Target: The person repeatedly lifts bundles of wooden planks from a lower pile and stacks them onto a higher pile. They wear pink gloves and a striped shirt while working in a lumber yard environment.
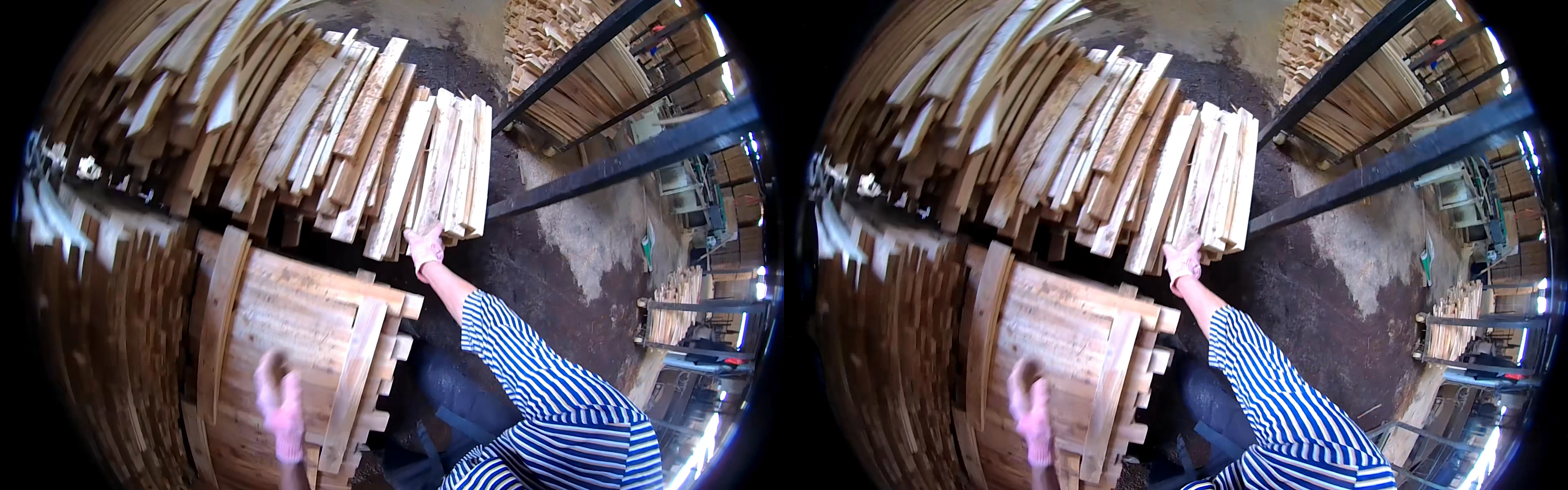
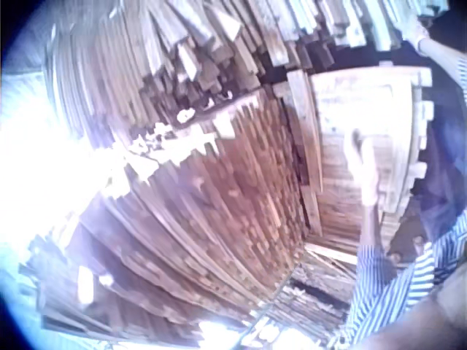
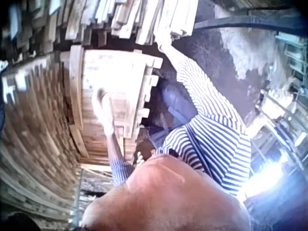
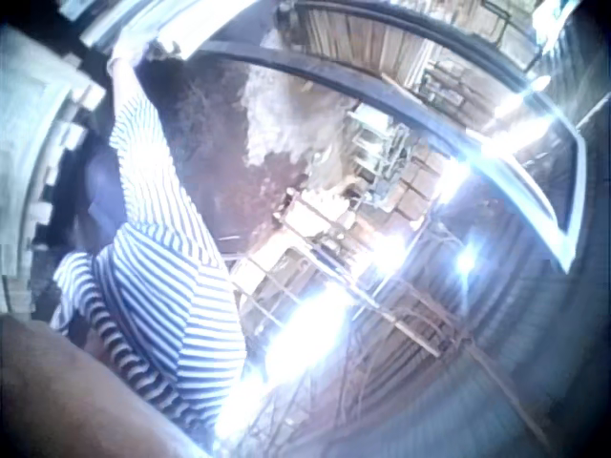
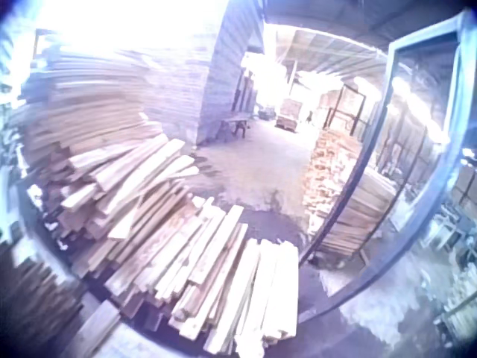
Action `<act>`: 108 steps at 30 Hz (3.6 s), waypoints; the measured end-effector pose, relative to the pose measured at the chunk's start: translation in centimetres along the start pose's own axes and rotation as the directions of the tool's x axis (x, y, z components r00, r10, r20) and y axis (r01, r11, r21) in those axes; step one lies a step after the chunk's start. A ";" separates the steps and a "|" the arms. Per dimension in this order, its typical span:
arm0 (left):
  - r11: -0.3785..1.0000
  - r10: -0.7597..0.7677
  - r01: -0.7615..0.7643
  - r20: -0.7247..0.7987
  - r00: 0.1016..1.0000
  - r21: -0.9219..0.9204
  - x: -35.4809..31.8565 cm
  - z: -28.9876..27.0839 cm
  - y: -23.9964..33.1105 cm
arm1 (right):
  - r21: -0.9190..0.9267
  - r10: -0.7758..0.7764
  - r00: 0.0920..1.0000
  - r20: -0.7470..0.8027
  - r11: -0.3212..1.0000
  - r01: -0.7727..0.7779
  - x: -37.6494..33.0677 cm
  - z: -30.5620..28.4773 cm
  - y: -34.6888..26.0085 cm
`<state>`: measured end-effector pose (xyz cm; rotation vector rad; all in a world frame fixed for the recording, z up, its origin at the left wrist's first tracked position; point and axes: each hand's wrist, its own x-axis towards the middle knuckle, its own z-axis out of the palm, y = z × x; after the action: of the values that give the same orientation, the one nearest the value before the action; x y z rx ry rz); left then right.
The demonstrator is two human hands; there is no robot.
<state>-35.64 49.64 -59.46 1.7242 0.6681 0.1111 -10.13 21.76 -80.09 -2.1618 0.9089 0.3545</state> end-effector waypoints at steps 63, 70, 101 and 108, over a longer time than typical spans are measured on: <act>0.188 -0.348 -0.072 -0.135 0.928 -0.979 -15.5 -7.5 -13.0 | 0.444 -0.411 -0.173 0.895 0.789 0.423 -42.3 -4.0 5.7; 0.429 -0.617 -0.181 -0.433 0.657 -0.885 -31.6 -24.4 -16.5 | 0.417 -0.373 -0.212 0.903 0.643 0.643 -59.2 3.6 16.7; 0.608 -0.646 0.027 -0.475 0.597 -0.794 -41.8 -35.8 -27.6 | 0.297 -0.273 -0.156 0.949 0.614 0.732 -77.8 7.6 26.2; 0.854 -0.344 0.508 -0.854 0.390 -0.112 -45.5 -45.0 -36.1 | 0.152 -0.464 -0.041 0.885 0.204 0.967 -76.0 15.1 25.2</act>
<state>-105.55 70.50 -67.97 1.5074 1.9250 0.5953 -81.30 58.83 -65.78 -2.1326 -1.2589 0.9695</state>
